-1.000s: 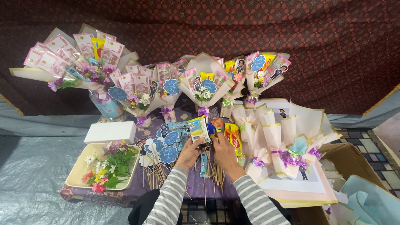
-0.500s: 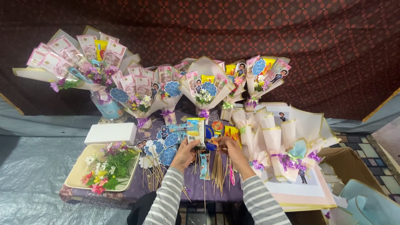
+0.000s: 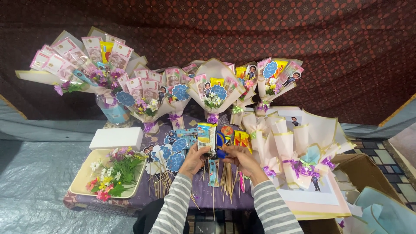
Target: Attaching small snack packets to wooden sticks to be used in gift bouquets.
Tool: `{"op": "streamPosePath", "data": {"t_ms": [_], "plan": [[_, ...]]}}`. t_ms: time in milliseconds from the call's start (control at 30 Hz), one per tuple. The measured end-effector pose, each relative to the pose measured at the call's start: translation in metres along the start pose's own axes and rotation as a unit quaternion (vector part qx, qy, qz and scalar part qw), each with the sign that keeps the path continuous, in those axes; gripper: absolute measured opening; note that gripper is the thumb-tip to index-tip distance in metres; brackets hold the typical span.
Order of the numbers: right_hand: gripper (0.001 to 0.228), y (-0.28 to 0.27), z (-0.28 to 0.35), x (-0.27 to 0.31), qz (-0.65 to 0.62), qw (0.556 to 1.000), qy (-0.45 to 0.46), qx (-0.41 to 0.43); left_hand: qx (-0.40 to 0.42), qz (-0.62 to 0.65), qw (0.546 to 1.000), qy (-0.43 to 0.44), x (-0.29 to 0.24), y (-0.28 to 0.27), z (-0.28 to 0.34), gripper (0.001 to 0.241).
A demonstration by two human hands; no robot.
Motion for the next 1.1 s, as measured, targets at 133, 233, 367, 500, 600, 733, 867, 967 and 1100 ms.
{"op": "streamPosePath", "data": {"t_ms": [133, 233, 367, 500, 600, 733, 867, 967, 1100], "plan": [[0.018, -0.002, 0.001, 0.002, -0.046, 0.999, -0.019, 0.015, -0.004, 0.03, 0.999, 0.013, 0.011, -0.021, -0.016, 0.026], [0.013, -0.001, 0.003, 0.002, -0.058, 0.998, -0.036, 0.017, -0.022, 0.036, 0.999, 0.016, 0.006, -0.014, -0.01, 0.026], [0.006, -0.004, -0.007, -0.008, -0.096, 0.994, -0.046, 0.006, -0.045, 0.03, 0.999, 0.006, 0.0, -0.009, -0.006, 0.03], [0.005, -0.018, -0.026, -0.034, -0.127, 0.99, -0.054, -0.013, -0.084, 0.045, 0.995, 0.017, -0.005, -0.009, 0.001, 0.031], [0.01, -0.02, -0.035, -0.044, -0.145, 0.987, -0.062, -0.021, -0.09, 0.057, 0.994, 0.014, -0.006, -0.01, 0.001, 0.03], [0.011, -0.013, -0.031, -0.041, -0.15, 0.986, -0.067, -0.03, -0.119, 0.076, 0.99, 0.026, -0.012, -0.006, 0.007, 0.031], [0.015, -0.016, -0.036, -0.045, -0.141, 0.986, -0.079, -0.049, -0.13, 0.071, 0.988, 0.034, -0.012, -0.009, 0.006, 0.033], [0.016, -0.017, -0.037, -0.052, -0.142, 0.985, -0.075, -0.056, -0.138, 0.072, 0.987, 0.031, -0.011, -0.013, 0.006, 0.034], [0.016, -0.017, -0.033, -0.052, -0.137, 0.986, -0.069, -0.07, -0.148, 0.071, 0.986, 0.032, -0.015, -0.009, 0.011, 0.036]]}}
Point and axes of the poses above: each hand's wrist, its own z-axis away from the middle knuckle, its own y-axis out of the palm, x = y × z, the point moved 10 cm from there along -z, towards the middle knuckle, and after that the axes turned 3 degrees about z, right-handed, at the moved point
